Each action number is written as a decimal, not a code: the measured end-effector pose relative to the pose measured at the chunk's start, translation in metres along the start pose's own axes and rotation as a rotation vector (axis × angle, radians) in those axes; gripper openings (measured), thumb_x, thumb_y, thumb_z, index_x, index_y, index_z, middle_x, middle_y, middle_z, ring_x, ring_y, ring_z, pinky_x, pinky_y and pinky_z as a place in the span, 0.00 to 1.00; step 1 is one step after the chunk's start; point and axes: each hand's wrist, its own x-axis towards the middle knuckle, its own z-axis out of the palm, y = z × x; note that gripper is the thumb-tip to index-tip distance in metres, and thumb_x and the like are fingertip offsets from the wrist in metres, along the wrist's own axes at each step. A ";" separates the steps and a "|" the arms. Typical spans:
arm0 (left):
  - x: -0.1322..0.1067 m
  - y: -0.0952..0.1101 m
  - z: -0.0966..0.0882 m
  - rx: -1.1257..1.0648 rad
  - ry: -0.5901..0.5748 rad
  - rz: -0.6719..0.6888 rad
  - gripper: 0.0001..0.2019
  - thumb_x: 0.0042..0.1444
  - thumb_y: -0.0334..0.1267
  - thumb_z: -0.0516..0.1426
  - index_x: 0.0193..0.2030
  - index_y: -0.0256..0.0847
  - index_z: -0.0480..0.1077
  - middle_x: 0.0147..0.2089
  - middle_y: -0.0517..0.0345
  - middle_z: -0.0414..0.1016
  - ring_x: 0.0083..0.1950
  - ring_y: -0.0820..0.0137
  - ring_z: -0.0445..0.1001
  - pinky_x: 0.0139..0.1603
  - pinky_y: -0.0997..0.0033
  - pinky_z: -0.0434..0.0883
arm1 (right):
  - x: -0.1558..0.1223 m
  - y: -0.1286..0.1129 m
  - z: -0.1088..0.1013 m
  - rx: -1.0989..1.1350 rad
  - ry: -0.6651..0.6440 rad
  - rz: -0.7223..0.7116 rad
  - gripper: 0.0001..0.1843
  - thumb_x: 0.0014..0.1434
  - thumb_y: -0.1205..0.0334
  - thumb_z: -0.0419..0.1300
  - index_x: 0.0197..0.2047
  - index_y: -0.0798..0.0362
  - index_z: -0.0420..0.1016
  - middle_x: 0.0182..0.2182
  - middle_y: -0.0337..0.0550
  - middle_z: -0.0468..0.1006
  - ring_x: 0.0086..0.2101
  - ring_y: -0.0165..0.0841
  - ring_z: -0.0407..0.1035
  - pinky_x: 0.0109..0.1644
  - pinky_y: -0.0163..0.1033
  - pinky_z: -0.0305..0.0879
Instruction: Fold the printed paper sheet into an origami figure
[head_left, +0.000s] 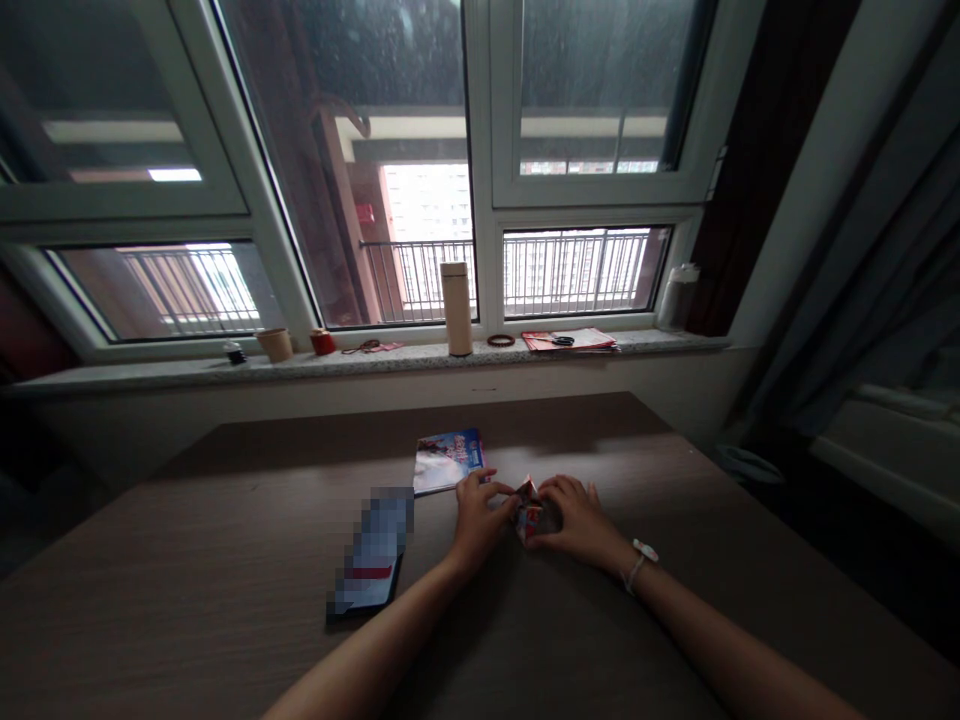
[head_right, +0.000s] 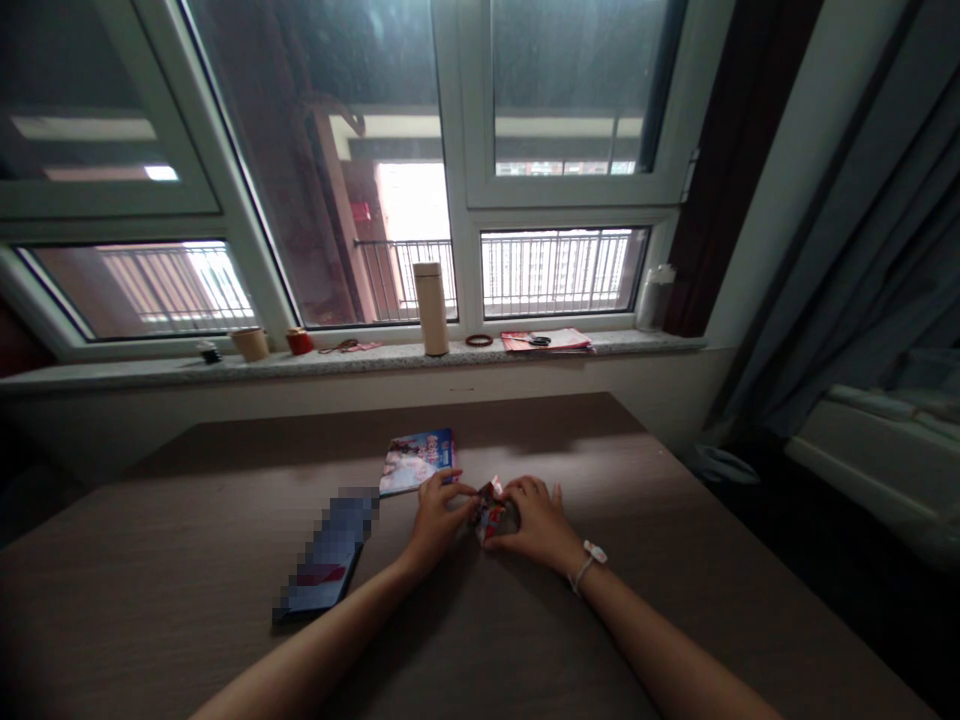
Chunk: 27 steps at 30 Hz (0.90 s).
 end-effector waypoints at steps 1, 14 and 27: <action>0.000 0.000 -0.001 0.001 -0.002 0.008 0.05 0.50 0.34 0.64 0.34 0.48 0.80 0.52 0.55 0.69 0.58 0.57 0.63 0.62 0.52 0.60 | 0.001 0.002 0.000 0.024 0.010 0.008 0.24 0.45 0.44 0.67 0.45 0.43 0.73 0.50 0.43 0.71 0.56 0.48 0.58 0.63 0.68 0.36; 0.000 -0.007 -0.002 0.010 -0.012 0.068 0.06 0.55 0.34 0.60 0.36 0.47 0.79 0.49 0.54 0.71 0.55 0.59 0.66 0.60 0.53 0.62 | 0.010 0.016 0.007 0.086 0.139 0.057 0.10 0.60 0.56 0.55 0.38 0.45 0.78 0.45 0.42 0.76 0.52 0.42 0.62 0.63 0.59 0.40; 0.000 -0.005 -0.003 0.011 -0.157 0.012 0.08 0.48 0.29 0.65 0.35 0.44 0.79 0.50 0.54 0.71 0.57 0.59 0.65 0.61 0.55 0.61 | 0.011 0.021 0.010 0.013 0.150 0.051 0.10 0.59 0.55 0.57 0.38 0.45 0.79 0.44 0.41 0.75 0.50 0.39 0.62 0.59 0.48 0.48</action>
